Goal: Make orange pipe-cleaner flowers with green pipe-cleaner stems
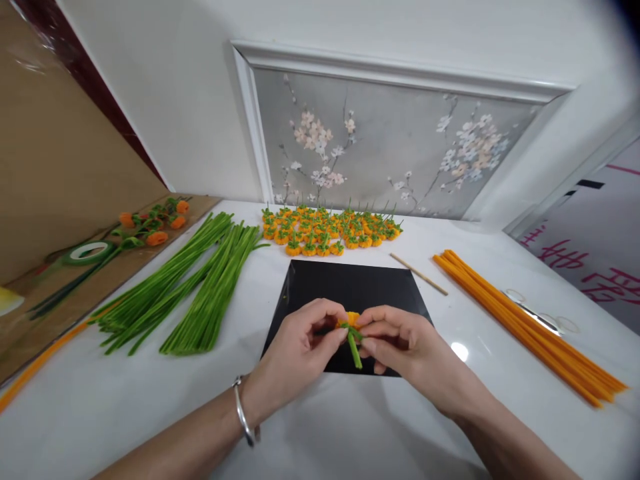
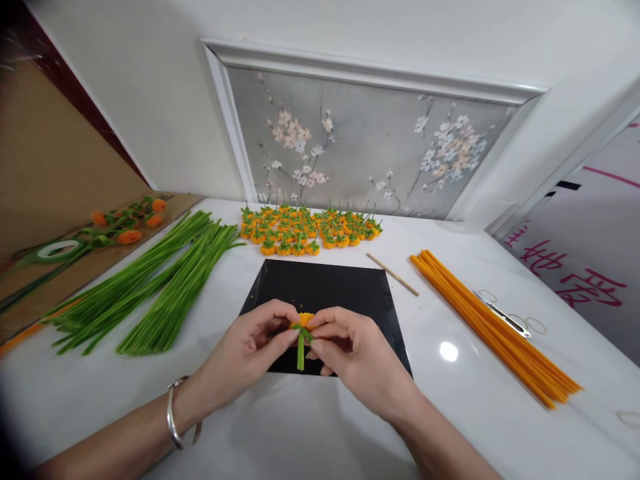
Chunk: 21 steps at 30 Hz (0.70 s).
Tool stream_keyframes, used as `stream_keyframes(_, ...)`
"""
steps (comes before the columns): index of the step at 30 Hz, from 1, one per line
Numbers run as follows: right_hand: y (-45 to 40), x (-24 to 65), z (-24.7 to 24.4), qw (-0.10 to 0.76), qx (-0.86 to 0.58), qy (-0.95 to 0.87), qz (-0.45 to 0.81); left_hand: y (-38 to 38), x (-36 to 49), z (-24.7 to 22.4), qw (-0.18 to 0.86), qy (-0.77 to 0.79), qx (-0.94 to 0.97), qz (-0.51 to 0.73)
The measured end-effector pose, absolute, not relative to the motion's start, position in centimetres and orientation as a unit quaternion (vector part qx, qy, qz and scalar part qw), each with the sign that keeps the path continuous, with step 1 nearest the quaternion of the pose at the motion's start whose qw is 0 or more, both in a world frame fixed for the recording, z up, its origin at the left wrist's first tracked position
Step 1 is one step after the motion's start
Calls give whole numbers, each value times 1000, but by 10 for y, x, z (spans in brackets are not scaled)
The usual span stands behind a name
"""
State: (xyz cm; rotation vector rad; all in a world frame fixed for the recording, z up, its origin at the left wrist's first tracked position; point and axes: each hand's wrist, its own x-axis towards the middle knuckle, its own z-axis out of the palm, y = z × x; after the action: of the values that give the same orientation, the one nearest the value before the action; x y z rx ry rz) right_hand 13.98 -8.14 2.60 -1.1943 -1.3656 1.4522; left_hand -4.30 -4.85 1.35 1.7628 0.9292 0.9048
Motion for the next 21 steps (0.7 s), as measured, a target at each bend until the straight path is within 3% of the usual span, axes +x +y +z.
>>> stream_keyframes(9, -80, 139, 21, 433, -466, -548, 544, -51, -40, 23, 621, 327, 620, 351)
stream_keyframes(17, -78, 139, 17, 473, -507, -556, 458, -52, -40, 25, 625, 322, 621, 347)
stream_keyframes(21, -77, 141, 22, 423, -507, -557, 504, -52, -40, 21, 559, 348, 663, 356)
